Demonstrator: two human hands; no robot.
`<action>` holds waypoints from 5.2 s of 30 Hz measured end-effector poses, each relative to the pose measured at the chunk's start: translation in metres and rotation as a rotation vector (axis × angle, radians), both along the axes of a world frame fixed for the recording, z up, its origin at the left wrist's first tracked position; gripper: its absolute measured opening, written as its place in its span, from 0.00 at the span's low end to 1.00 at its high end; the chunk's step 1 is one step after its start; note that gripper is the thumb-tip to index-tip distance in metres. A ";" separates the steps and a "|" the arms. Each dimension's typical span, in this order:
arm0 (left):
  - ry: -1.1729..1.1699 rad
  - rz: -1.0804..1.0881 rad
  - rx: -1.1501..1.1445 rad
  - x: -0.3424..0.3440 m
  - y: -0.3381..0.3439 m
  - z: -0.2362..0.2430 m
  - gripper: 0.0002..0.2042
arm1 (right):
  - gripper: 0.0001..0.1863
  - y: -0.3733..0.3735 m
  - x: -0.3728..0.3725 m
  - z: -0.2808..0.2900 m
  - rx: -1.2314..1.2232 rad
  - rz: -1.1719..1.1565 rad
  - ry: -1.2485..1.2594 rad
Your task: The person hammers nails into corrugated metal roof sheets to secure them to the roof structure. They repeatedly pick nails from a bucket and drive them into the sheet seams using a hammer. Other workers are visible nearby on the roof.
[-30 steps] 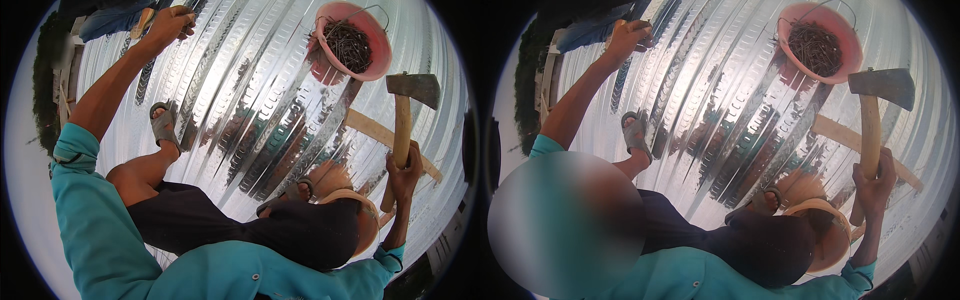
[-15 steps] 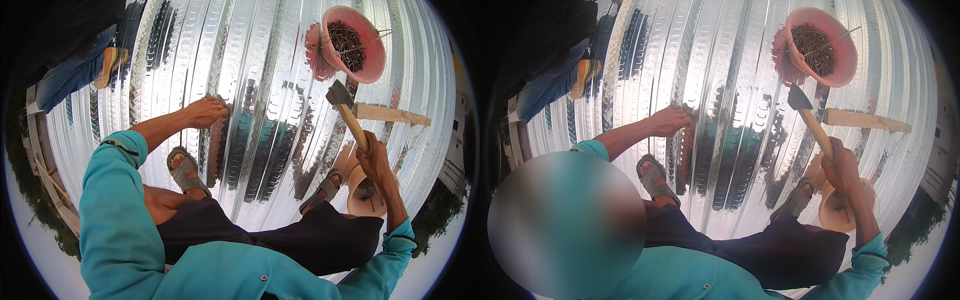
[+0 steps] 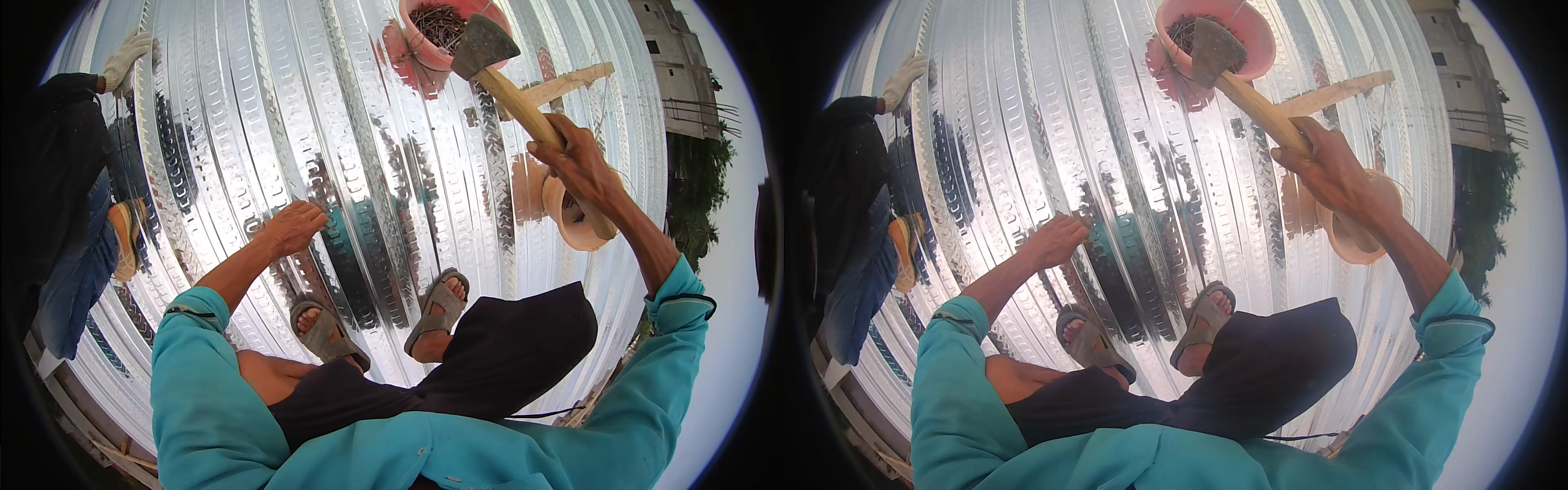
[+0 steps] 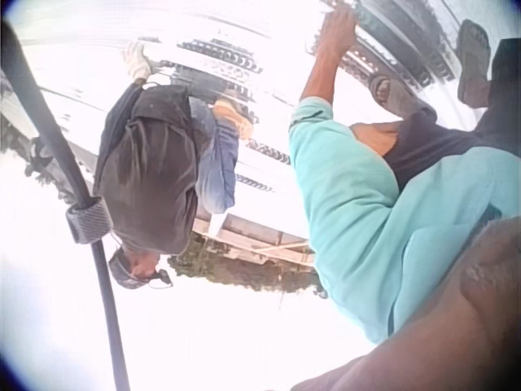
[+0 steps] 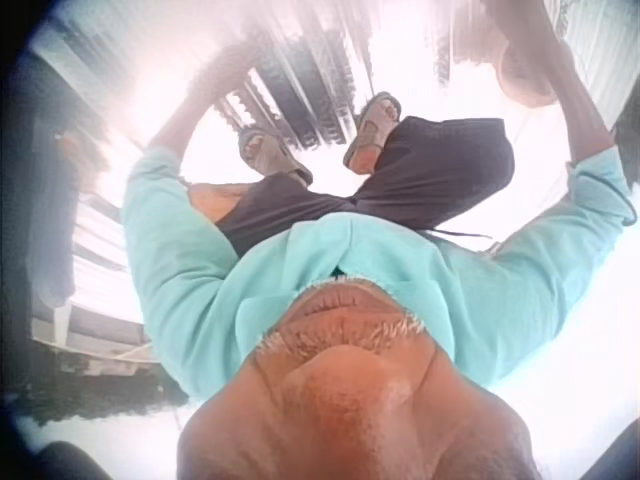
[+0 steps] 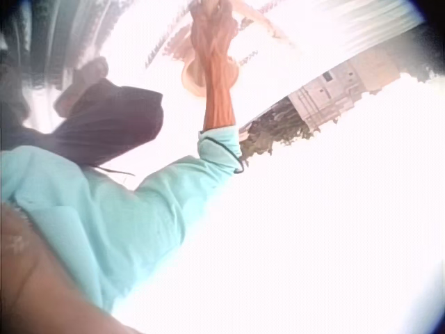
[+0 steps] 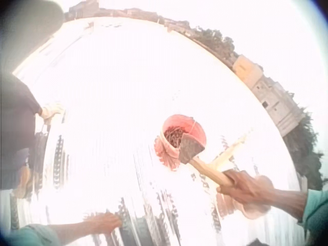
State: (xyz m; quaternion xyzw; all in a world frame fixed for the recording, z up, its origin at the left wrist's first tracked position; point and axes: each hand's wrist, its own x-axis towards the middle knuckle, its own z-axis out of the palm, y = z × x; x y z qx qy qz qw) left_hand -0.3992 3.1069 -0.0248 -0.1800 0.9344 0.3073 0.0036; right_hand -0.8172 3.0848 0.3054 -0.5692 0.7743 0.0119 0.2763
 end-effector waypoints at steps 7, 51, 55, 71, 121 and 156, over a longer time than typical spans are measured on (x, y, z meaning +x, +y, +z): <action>0.104 0.210 -0.010 -0.002 0.008 -0.015 0.14 | 0.24 0.023 0.010 -0.098 -0.021 -0.080 -0.332; 0.741 1.119 -0.079 -0.104 -0.049 -0.075 0.09 | 0.26 0.058 0.178 -0.243 -0.253 -0.162 -0.494; 0.714 1.116 -0.073 -0.103 -0.045 -0.068 0.09 | 0.25 0.041 0.198 -0.189 -0.670 -0.199 -0.604; 0.681 1.084 -0.122 -0.106 -0.048 -0.069 0.09 | 0.15 0.055 0.211 -0.243 -0.873 -0.128 -0.399; 0.658 1.080 -0.097 -0.150 -0.049 -0.074 0.09 | 0.18 0.058 0.158 -0.223 -0.858 -0.064 -0.365; 0.535 1.698 -0.095 -0.110 -0.017 -0.044 0.09 | 0.18 0.101 0.153 -0.253 -0.321 -0.351 -0.534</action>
